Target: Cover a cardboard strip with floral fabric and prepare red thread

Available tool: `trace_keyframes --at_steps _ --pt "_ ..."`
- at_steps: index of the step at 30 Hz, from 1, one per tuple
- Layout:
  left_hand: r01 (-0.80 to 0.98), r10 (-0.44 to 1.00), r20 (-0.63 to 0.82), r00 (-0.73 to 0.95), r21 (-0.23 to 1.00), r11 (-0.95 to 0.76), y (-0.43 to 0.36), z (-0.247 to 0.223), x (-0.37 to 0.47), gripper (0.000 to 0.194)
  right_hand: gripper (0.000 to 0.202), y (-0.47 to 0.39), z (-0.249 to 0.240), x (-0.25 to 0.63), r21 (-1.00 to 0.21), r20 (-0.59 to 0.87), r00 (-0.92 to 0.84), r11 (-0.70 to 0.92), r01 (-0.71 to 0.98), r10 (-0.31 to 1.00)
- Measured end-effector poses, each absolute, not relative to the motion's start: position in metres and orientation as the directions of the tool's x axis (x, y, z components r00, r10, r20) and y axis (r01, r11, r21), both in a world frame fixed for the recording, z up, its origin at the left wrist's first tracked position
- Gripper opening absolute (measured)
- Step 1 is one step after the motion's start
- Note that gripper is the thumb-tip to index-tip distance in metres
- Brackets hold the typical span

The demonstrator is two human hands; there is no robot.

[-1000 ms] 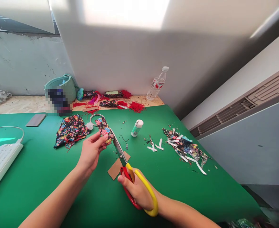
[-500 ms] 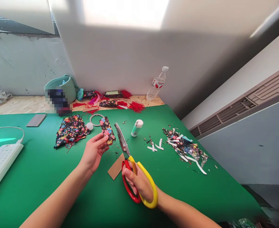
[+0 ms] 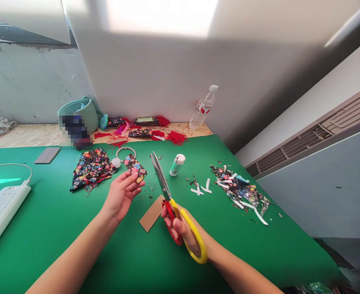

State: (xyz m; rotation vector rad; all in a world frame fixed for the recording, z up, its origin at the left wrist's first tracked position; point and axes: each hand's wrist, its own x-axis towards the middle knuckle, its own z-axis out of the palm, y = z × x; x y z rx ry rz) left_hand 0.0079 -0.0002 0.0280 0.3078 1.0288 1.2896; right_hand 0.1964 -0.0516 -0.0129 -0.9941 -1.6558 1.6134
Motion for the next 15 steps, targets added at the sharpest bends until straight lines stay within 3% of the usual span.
trace_keyframes --at_steps 4,7,11,15 --pt "-0.709 0.873 -0.488 -0.005 0.618 0.341 0.002 0.031 0.006 0.010 0.055 -0.041 0.000 0.202 -0.859 -0.007 -0.391 0.194 0.473 0.920" --pt "-0.762 0.849 -0.527 0.041 0.533 0.368 0.003 0.035 0.006 0.019 0.050 -0.036 0.005 0.203 -0.686 0.160 -0.293 0.320 0.654 0.943" --pt "-0.798 0.834 -0.545 0.085 0.464 0.384 0.003 0.039 0.004 0.027 0.044 -0.030 0.001 0.206 -0.481 0.382 -0.262 0.433 0.762 0.886" --pt "-0.811 0.827 -0.552 0.109 0.431 0.395 0.001 0.041 0.002 0.027 0.041 -0.027 -0.003 0.209 -0.401 0.473 -0.270 0.478 0.782 0.839"
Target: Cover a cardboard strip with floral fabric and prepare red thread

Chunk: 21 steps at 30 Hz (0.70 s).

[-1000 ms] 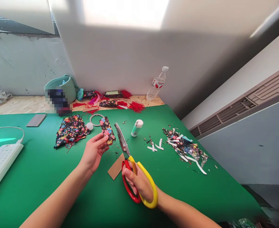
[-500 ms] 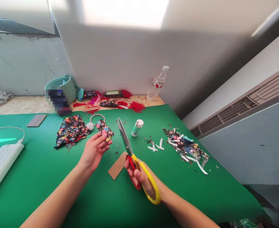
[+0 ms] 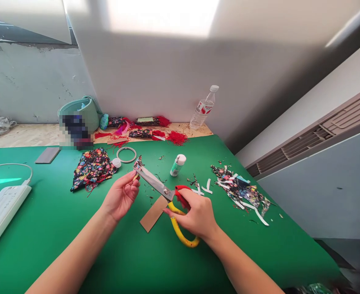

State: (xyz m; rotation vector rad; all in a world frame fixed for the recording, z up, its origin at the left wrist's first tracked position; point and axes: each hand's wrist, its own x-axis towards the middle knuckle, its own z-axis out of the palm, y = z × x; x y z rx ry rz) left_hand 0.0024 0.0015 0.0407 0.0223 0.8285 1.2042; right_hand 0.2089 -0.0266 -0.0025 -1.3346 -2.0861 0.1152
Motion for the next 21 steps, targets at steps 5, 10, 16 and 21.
trace_keyframes --at_steps 5,10,16,21 --pt "-0.851 0.822 -0.552 0.143 0.356 0.387 0.0021 0.0406 0.0016 0.028 0.038 -0.0262 -0.0018 0.2092 -0.383 0.488 -0.275 0.486 0.786 0.829" --pt "-0.871 0.822 -0.547 0.156 0.317 0.376 0.0028 0.0403 0.0002 0.029 0.038 -0.0262 -0.0013 0.2101 -0.377 0.482 -0.272 0.478 0.794 0.833" --pt "-0.878 0.821 -0.541 0.184 0.286 0.385 0.0035 0.0389 0.0003 0.030 0.034 -0.0245 -0.0035 0.2130 -0.337 0.527 -0.280 0.500 0.797 0.802" --pt "-0.880 0.815 -0.548 0.190 0.273 0.389 0.0031 0.0390 -0.0004 0.033 0.031 -0.0225 -0.0042 0.2151 -0.307 0.568 -0.293 0.529 0.791 0.769"
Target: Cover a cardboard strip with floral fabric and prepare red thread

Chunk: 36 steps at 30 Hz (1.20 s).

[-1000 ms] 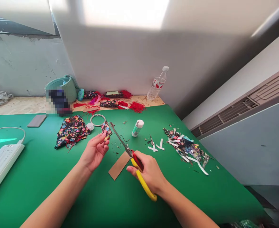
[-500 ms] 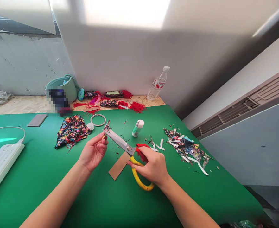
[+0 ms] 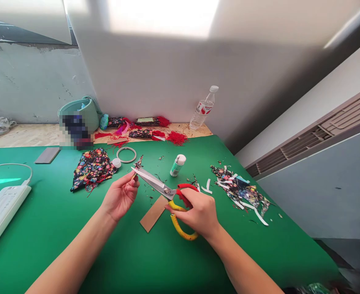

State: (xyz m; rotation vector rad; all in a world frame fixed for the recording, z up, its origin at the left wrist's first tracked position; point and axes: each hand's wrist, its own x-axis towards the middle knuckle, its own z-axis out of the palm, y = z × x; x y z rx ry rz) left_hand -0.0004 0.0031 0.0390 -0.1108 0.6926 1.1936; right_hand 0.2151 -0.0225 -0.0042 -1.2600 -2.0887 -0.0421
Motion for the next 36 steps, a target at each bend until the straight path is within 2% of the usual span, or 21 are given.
trace_keyframes --at_steps 7,9,11,14,16,18,21,24,28,32,34,36 --pt "-0.878 0.803 -0.555 0.217 0.248 0.408 0.003 0.037 -0.001 0.032 0.027 -0.022 -0.005 0.218 -0.270 0.593 -0.302 0.538 0.799 0.746" --pt "-0.874 0.805 -0.553 0.215 0.258 0.411 0.004 0.038 -0.001 0.031 0.029 -0.022 -0.005 0.217 -0.295 0.581 -0.299 0.538 0.789 0.757" --pt "-0.863 0.813 -0.547 0.198 0.296 0.409 0.004 0.038 0.000 0.029 0.033 -0.023 -0.005 0.214 -0.377 0.529 -0.280 0.517 0.768 0.801" --pt "-0.828 0.826 -0.536 0.173 0.375 0.417 0.004 0.038 0.000 0.024 0.041 -0.027 -0.002 0.209 -0.624 0.320 -0.243 0.397 0.674 0.916" --pt "-0.807 0.839 -0.519 0.164 0.419 0.416 0.003 0.037 0.000 0.020 0.045 -0.029 -0.001 0.206 -0.806 0.114 -0.244 0.233 0.545 0.963" --pt "-0.792 0.859 -0.490 0.147 0.461 0.399 0.002 0.034 0.000 0.016 0.046 -0.031 0.000 0.204 -0.922 -0.069 -0.293 0.051 0.384 0.954" --pt "-0.774 0.891 -0.435 0.129 0.517 0.365 0.000 0.031 0.001 0.010 0.050 -0.035 0.001 0.202 -0.967 -0.224 -0.401 -0.151 0.206 0.888" --pt "-0.753 0.907 -0.402 0.121 0.559 0.348 -0.001 0.030 0.002 0.008 0.053 -0.040 0.002 0.198 -0.956 -0.291 -0.455 -0.242 0.164 0.841" --pt "-0.720 0.905 -0.422 0.059 0.610 0.331 -0.002 0.033 0.006 0.011 0.052 -0.046 0.003 0.196 -0.965 -0.261 -0.512 -0.203 0.168 0.818" --pt "-0.720 0.880 -0.472 0.054 0.592 0.362 -0.001 0.035 0.007 0.011 0.051 -0.043 0.004 0.201 -0.963 -0.107 -0.477 0.029 0.268 0.872" --pt "-0.737 0.861 -0.504 0.071 0.555 0.386 0.000 0.035 0.006 0.009 0.048 -0.038 0.004 0.205 -0.901 -0.008 -0.397 0.165 0.400 0.918" --pt "-0.758 0.845 -0.528 0.086 0.515 0.399 0.000 0.035 0.005 0.010 0.045 -0.033 0.004 0.209 -0.785 0.127 -0.322 0.294 0.545 0.938"
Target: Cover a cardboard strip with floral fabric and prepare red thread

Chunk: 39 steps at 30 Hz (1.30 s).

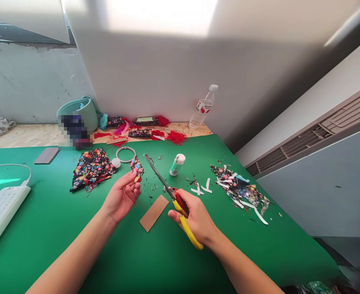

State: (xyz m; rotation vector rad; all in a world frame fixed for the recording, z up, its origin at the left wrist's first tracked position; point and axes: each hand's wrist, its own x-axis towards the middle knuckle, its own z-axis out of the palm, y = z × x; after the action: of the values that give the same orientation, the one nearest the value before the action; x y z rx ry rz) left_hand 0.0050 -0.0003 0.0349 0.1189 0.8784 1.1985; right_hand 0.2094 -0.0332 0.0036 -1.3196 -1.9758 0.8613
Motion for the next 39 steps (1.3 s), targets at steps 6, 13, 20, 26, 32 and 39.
trace_keyframes --at_steps 6,13,20,26,32,39 --pt "-0.817 0.869 -0.469 0.157 0.432 0.381 -0.002 0.035 0.003 0.022 0.035 -0.024 0.000 0.215 -0.414 0.475 -0.318 0.527 0.742 0.821" --pt "-0.823 0.872 -0.441 0.211 0.401 0.402 -0.004 0.037 0.004 0.028 0.036 -0.024 -0.002 0.217 -0.313 0.530 -0.287 0.499 0.808 0.798" --pt "-0.823 0.861 -0.440 0.254 0.369 0.431 -0.003 0.037 0.003 0.042 0.033 -0.021 -0.003 0.219 -0.295 0.574 -0.289 0.523 0.800 0.766" --pt "-0.803 0.861 -0.432 0.270 0.392 0.449 -0.001 0.035 0.001 0.048 0.031 -0.020 -0.003 0.218 -0.302 0.591 -0.284 0.533 0.790 0.755" --pt "-0.823 0.843 -0.457 0.282 0.336 0.457 -0.002 0.036 0.001 0.051 0.037 -0.020 -0.002 0.217 -0.310 0.591 -0.288 0.541 0.782 0.754" --pt "-0.839 0.828 -0.463 0.317 0.270 0.472 -0.002 0.032 -0.001 0.049 0.039 -0.020 -0.002 0.216 -0.324 0.580 -0.288 0.540 0.777 0.762"
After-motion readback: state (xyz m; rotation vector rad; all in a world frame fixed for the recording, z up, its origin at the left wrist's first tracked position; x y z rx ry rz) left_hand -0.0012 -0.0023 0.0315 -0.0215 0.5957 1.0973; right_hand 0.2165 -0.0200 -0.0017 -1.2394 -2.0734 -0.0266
